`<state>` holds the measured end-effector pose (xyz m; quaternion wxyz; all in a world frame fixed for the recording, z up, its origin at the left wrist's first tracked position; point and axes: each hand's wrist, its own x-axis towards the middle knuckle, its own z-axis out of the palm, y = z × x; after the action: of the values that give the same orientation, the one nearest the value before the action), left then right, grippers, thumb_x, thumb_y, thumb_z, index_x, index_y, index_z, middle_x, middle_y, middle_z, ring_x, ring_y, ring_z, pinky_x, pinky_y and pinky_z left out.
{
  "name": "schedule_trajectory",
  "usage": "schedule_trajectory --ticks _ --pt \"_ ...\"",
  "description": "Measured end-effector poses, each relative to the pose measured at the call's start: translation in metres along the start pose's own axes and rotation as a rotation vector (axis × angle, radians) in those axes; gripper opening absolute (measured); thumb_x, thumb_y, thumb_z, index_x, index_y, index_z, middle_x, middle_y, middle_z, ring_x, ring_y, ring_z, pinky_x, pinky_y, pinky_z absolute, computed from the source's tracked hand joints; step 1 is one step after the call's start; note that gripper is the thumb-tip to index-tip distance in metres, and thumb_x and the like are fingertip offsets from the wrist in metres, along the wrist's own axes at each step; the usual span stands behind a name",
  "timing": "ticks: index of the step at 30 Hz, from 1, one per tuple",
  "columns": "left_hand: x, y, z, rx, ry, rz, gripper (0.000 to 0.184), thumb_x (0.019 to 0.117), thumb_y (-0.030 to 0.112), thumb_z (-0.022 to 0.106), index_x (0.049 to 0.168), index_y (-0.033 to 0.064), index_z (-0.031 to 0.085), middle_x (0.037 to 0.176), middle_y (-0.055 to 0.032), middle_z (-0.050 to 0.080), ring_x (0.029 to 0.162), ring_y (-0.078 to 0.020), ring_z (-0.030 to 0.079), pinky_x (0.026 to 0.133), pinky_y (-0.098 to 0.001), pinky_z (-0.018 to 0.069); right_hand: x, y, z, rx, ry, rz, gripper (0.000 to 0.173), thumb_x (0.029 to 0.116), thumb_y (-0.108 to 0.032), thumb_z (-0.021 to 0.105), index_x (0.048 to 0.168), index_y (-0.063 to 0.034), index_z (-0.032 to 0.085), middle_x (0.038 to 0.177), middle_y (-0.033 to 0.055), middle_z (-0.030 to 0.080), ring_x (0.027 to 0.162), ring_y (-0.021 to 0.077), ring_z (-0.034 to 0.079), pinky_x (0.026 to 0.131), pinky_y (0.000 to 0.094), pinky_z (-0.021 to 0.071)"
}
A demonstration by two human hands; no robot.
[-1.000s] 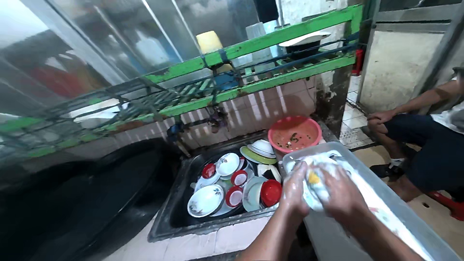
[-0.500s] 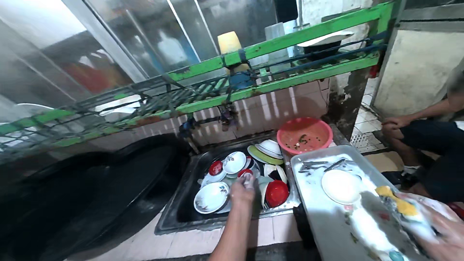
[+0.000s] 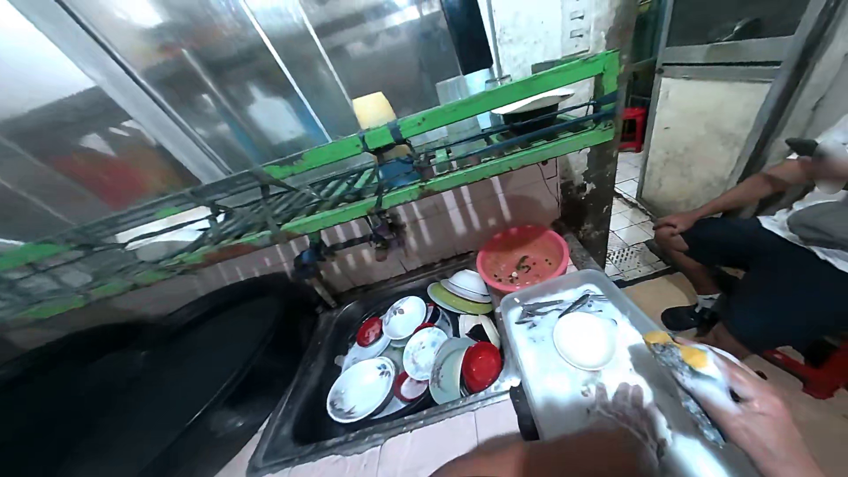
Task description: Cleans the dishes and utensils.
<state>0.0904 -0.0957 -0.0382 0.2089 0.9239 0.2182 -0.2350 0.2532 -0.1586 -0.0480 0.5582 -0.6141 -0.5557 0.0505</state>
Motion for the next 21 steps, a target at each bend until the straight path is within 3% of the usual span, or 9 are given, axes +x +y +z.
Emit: schedule_trajectory --ticks 3,6,7,8,10,13,17,19,21 --pt "-0.025 0.001 -0.005 0.039 -0.151 0.177 0.037 0.1060 0.015 0.050 0.130 -0.0109 0.061 0.137 -0.0322 0.058 0.133 -0.0491 0.052 0.111 -0.0646 0.0360 0.001 -0.004 -0.004 0.031 0.036 0.046 0.045 0.0913 -0.026 0.067 0.119 0.0096 0.069 0.121 0.0241 0.070 0.118 0.0228 0.067 0.105 0.0339 0.0501" --pt "-0.044 -0.026 -0.008 -0.466 0.196 0.228 0.038 0.1015 0.006 0.055 0.133 -0.0156 0.057 0.136 -0.0286 0.061 0.133 -0.0368 0.056 0.118 -0.0490 0.0369 0.005 -0.007 -0.004 0.090 0.075 0.221 0.046 0.0915 -0.024 0.065 0.124 0.0093 0.066 0.125 0.0235 0.068 0.119 0.0195 0.065 0.105 0.0338 0.0504" --pt "-0.047 -0.032 -0.015 -0.770 0.309 0.195 0.041 0.1003 0.003 0.053 0.138 -0.0141 0.053 0.131 -0.0230 0.064 0.125 -0.0251 0.061 0.112 -0.0371 0.0433 0.006 -0.011 0.000 0.129 0.091 0.277 0.047 0.0915 -0.022 0.065 0.126 0.0098 0.064 0.127 0.0237 0.066 0.119 0.0195 0.064 0.104 0.0345 0.0506" --pt "-0.050 -0.034 -0.023 -1.091 0.379 0.159 0.038 0.0961 0.002 0.051 0.132 -0.0089 0.053 0.111 -0.0120 0.064 0.101 -0.0122 0.062 0.091 -0.0278 0.0502 0.006 -0.018 0.007 0.166 0.092 0.294 0.049 0.0921 -0.023 0.065 0.128 0.0100 0.062 0.129 0.0237 0.064 0.120 0.0200 0.063 0.105 0.0352 0.0508" --pt "-0.051 -0.035 -0.030 -1.476 0.469 0.189 0.024 0.0888 0.002 0.053 0.112 0.0022 0.059 0.086 0.0007 0.066 0.078 -0.0054 0.064 0.072 -0.0270 0.0560 0.006 -0.046 0.032 0.156 0.067 0.165 0.051 0.0898 -0.027 0.068 0.125 0.0091 0.063 0.126 0.0238 0.064 0.119 0.0253 0.062 0.104 0.0412 0.0503" --pt "-0.054 -0.031 -0.020 -1.673 0.560 0.409 0.016 0.0907 0.003 0.051 0.099 0.0110 0.063 0.082 0.0056 0.070 0.076 -0.0041 0.067 0.071 -0.0254 0.0571 0.017 -0.065 0.063 -0.004 0.062 -0.011 0.047 0.0874 -0.036 0.072 0.118 0.0000 0.071 0.119 0.0217 0.069 0.114 0.0365 0.064 0.098 0.0543 0.0509" --pt "-0.067 -0.021 -0.028 -1.691 0.574 0.295 0.046 0.0865 -0.002 0.051 0.133 -0.0003 0.046 0.100 -0.0009 0.067 0.089 -0.0072 0.067 0.080 -0.0281 0.0575 0.057 -0.059 0.059 -0.004 -0.089 0.431 0.046 0.0932 -0.014 0.069 0.132 0.0100 0.059 0.133 0.0329 0.058 0.125 0.0458 0.056 0.107 0.0610 0.0429" --pt "-0.068 -0.029 -0.029 -1.645 0.624 0.256 0.042 0.0866 -0.001 0.051 0.128 -0.0005 0.049 0.096 -0.0003 0.067 0.086 -0.0058 0.066 0.078 -0.0262 0.0572 0.039 -0.069 0.076 0.019 -0.020 0.218 0.049 0.0882 -0.021 0.071 0.127 0.0086 0.064 0.129 0.0306 0.061 0.123 0.0434 0.058 0.106 0.0568 0.0458" --pt "-0.070 -0.042 -0.024 -1.548 0.672 0.278 0.020 0.0943 0.000 0.050 0.112 0.0034 0.056 0.090 0.0046 0.066 0.084 -0.0015 0.065 0.079 -0.0228 0.0553 0.025 -0.080 0.097 0.006 0.108 -0.066 0.043 0.0848 -0.032 0.072 0.114 -0.0007 0.073 0.115 0.0207 0.071 0.110 0.0362 0.065 0.095 0.0512 0.0522"
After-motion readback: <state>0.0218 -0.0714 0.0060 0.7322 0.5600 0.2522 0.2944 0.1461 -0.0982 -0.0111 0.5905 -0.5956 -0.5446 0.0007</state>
